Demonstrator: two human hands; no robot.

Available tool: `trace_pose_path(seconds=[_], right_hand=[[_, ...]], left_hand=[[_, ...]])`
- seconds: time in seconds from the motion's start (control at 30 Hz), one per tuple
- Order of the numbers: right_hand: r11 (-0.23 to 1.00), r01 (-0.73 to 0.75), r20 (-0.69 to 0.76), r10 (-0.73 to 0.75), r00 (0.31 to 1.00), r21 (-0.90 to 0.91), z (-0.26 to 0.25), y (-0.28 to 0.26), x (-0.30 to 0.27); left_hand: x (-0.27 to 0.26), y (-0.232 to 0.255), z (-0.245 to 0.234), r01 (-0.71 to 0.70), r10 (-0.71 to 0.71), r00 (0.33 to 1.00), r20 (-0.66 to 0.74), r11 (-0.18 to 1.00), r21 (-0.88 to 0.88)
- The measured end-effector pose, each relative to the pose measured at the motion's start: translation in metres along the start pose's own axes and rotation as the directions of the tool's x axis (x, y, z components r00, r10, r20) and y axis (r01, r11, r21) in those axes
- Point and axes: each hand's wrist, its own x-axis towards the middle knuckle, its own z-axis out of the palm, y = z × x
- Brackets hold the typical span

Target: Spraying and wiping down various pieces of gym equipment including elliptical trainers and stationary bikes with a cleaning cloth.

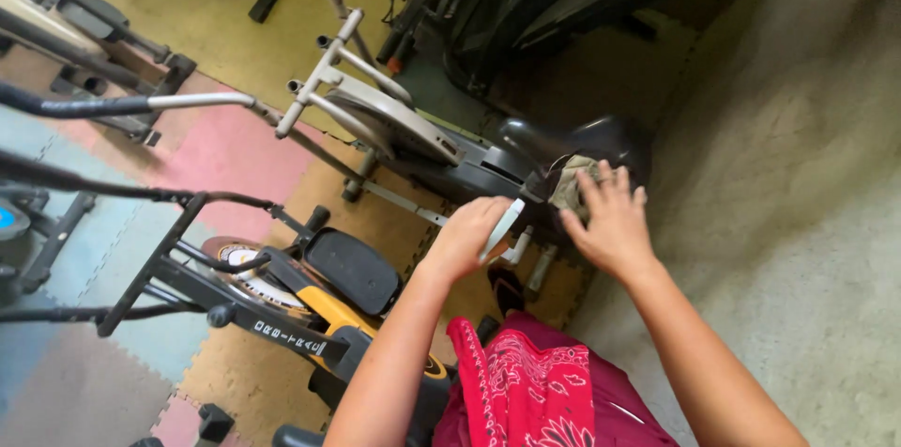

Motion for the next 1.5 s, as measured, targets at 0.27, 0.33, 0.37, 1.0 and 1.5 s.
trace_pose_path(seconds=[0.27, 0.33, 0.37, 1.0, 1.5], right_hand=[[0.99, 0.136, -0.209, -0.14, 0.968, -0.032, 0.055, 0.021, 0.083], [0.985, 0.169, -0.231, -0.17, 0.958, -0.022, 0.055, 0.026, 0.115], [0.989, 0.136, -0.074, -0.132, 0.989, 0.057, 0.056, 0.031, 0.132], [0.984, -0.175, -0.218, 0.163, 0.962, -0.037, 0.068, 0.064, 0.05], [0.95, -0.278, 0.257, 0.235, 0.937, 0.143, 0.073, 0.124, 0.176]], left_hand=[[0.079, -0.019, 0.006, -0.05, 0.052, 0.998, -0.018, 0.991, 0.122], [0.094, -0.025, 0.009, -0.039, 0.041, 0.999, -0.015, 0.99, 0.135], [0.101, -0.029, 0.013, -0.035, 0.038, 0.999, -0.014, 0.987, 0.156], [0.137, -0.073, 0.032, 0.085, -0.091, 0.983, 0.157, 0.995, 0.047], [0.137, -0.064, 0.028, 0.07, -0.085, 0.983, 0.161, 0.993, 0.095]])
